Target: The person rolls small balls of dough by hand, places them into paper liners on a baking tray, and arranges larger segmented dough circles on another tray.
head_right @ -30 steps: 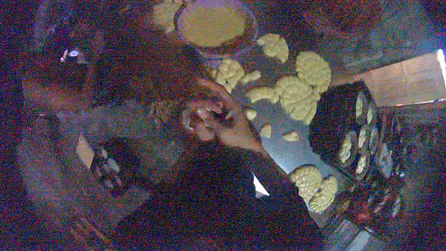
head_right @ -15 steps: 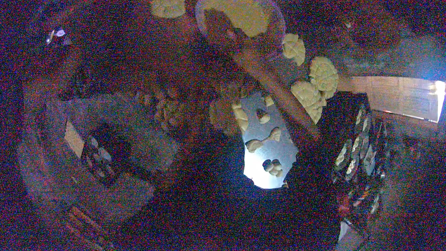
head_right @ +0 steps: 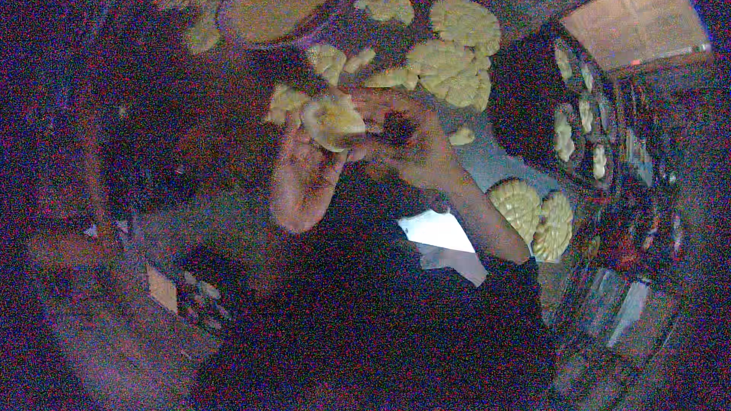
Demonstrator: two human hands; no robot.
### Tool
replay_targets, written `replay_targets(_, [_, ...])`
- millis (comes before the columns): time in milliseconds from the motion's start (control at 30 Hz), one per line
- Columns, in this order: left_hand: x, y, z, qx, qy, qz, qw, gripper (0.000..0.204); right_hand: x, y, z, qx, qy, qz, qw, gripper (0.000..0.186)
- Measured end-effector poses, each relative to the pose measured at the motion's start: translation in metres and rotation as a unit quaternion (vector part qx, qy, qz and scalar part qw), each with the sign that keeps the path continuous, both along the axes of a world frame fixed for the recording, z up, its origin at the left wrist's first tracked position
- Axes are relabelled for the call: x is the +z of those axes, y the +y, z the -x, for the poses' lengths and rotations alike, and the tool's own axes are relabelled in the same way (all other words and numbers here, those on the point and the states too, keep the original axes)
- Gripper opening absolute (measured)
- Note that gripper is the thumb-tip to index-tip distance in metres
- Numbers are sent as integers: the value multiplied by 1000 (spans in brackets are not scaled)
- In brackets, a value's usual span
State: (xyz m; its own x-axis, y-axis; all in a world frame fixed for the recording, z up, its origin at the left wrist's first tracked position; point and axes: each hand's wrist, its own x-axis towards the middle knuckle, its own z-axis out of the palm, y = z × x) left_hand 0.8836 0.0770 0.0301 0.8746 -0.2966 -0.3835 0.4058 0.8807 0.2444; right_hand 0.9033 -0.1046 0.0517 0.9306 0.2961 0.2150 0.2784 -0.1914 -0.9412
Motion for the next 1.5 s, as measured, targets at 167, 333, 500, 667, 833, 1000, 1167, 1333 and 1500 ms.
replay_targets(167, [16,-44,55,-84,-247,-308,915,42,42,-32,71,-91,61,50,993,42])
replay_targets(333, [13,-87,111,-6,-297,-298,907,38,8,-75,127,-112,-128,4,985,18])
replay_targets(500, [20,-114,145,10,-199,-283,938,31,25,-87,183,-52,-297,160,940,25])
replay_targets(667, [3,-103,162,-2,-351,-461,815,16,43,-100,205,3,-262,113,958,22])
replay_targets(833, [40,-100,174,-44,-309,-505,805,18,43,-103,211,-31,-183,124,975,21])
replay_targets(1000, [17,-74,155,-63,-405,-412,814,23,51,-80,191,-102,-173,114,973,26])
replay_targets(1167, [-10,-54,120,-128,-336,-333,872,27,48,-55,160,-38,-130,95,986,31])
replay_targets(1333, [-44,-34,86,-246,-165,-51,954,38,21,-31,134,-84,-32,257,962,47])
replay_targets(1500, [-86,-27,82,-325,-196,-198,904,39,-41,-6,145,-244,22,144,959,49])
